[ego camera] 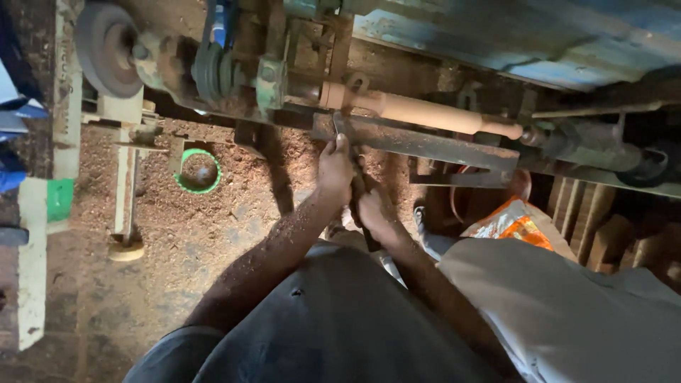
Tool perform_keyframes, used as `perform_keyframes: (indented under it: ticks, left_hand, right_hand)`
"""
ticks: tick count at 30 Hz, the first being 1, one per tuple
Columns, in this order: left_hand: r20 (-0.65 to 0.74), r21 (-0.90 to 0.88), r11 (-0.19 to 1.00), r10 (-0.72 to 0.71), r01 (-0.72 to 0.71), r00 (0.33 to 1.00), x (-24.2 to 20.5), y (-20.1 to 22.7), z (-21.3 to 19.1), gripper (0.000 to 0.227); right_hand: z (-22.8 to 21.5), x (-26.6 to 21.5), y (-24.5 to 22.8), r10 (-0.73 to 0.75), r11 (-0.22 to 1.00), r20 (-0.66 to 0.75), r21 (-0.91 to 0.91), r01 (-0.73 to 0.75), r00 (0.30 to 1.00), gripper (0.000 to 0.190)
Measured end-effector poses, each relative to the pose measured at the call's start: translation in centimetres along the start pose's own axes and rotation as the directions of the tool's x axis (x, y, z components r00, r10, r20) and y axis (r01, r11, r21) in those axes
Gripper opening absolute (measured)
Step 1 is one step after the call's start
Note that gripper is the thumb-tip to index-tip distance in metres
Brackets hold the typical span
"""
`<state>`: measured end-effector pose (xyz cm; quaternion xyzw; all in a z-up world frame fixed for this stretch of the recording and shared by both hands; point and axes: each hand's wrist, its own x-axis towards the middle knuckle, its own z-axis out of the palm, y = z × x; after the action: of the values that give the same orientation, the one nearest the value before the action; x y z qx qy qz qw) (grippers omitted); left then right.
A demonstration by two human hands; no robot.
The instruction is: Using a lathe and a hand chisel to shape a rotating piece of wood into a uniform cylinder or handle.
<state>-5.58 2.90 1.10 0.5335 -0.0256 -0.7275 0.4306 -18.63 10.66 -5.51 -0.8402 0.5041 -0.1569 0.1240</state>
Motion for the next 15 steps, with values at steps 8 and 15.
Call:
perform_keyframes:
  ticks: [8,15]
  left_hand:
    - [0.007,0.314,0.948,0.05,-0.05,0.999,2.4,0.2,-3.3,0.032]
    - [0.182,0.266,0.946,-0.236,0.183,0.955,1.4,4.8,-4.2,0.025]
  right_hand:
    - [3.2,0.0,-4.6,0.276,0.948,-0.11,0.193,-0.251,0.955,0.029]
    - [-1.6,7.6,-14.3,0.777,-0.195,0.528,0.72,-0.666,0.343,0.048]
